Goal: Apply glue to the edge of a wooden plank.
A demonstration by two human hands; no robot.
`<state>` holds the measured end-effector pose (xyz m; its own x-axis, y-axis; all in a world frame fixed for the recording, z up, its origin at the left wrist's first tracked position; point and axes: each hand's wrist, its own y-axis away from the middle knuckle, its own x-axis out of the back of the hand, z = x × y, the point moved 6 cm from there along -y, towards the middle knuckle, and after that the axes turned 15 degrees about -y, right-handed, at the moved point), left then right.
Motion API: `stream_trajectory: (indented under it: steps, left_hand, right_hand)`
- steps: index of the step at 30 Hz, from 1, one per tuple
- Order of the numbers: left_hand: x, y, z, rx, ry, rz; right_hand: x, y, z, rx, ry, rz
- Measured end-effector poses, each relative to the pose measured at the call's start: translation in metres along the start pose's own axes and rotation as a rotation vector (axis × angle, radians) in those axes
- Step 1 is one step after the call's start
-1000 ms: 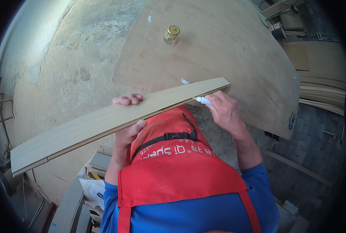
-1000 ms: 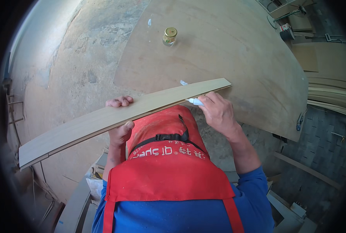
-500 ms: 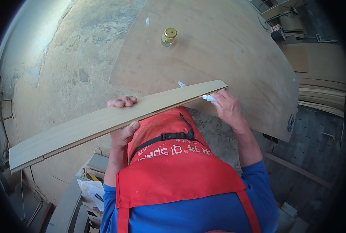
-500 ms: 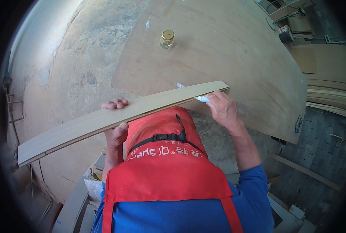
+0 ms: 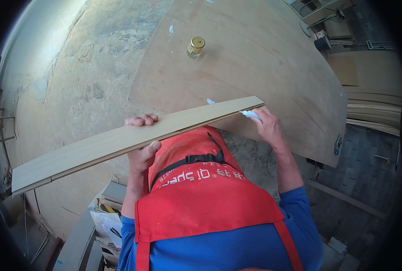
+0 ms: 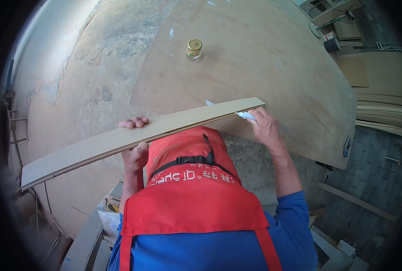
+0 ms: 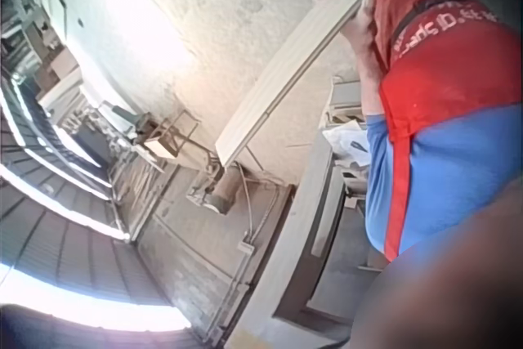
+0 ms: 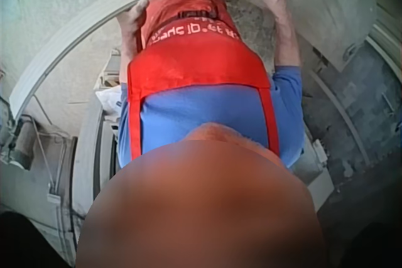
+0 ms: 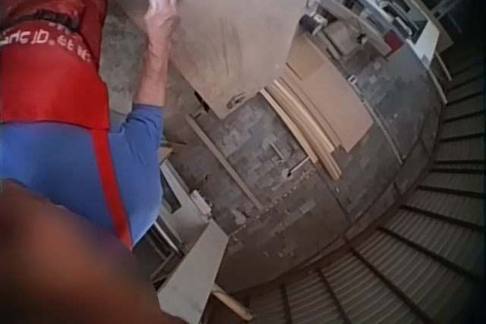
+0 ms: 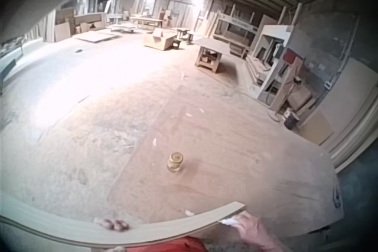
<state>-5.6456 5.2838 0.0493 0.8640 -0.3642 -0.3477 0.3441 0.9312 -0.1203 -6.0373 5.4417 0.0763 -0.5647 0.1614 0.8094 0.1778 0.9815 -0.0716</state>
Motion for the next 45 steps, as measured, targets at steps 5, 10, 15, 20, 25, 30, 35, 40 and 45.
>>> stream_trajectory:
  steps: [5,10,15,20,25,30,35,40,45]
  left_hand:
    - [0.007,-0.003,-0.001,0.024,0.059,0.029]
    - [0.006,-0.003,0.007,0.095,0.069,0.062]
    - [-0.009,-0.006,0.004,0.222,0.012,0.055]
    - [-0.022,-0.007,0.006,0.259,-0.067,-0.013]
    - [-0.028,-0.011,-0.002,0.274,-0.166,-0.168]
    - [-0.026,-0.015,-0.011,0.283,-0.255,-0.257]
    - [-0.02,-0.017,0.001,0.204,-0.292,-0.325]
    - [0.041,-0.025,0.074,-0.07,-0.027,0.206]
    - [0.123,-0.026,0.197,-0.607,-0.484,0.684]
  right_hand:
    - [-0.048,0.03,0.013,-0.346,-0.653,0.082]
    - [-0.092,0.018,-0.067,-0.312,-1.468,0.053]
    - [-0.089,-0.007,-0.172,-0.066,-1.532,-0.084]
    - [-0.091,-0.027,-0.23,0.15,-1.412,-0.169]
    - [-0.092,-0.042,-0.241,0.267,-1.06,-0.199]
    - [-0.099,-0.047,-0.236,0.21,-1.146,-0.216]
    - [-0.088,-0.051,-0.243,0.118,-1.336,-0.199]
    - [-0.084,-0.052,-0.23,0.088,-1.342,-0.141]
    - [-0.085,-0.052,-0.223,0.089,-1.287,-0.197]
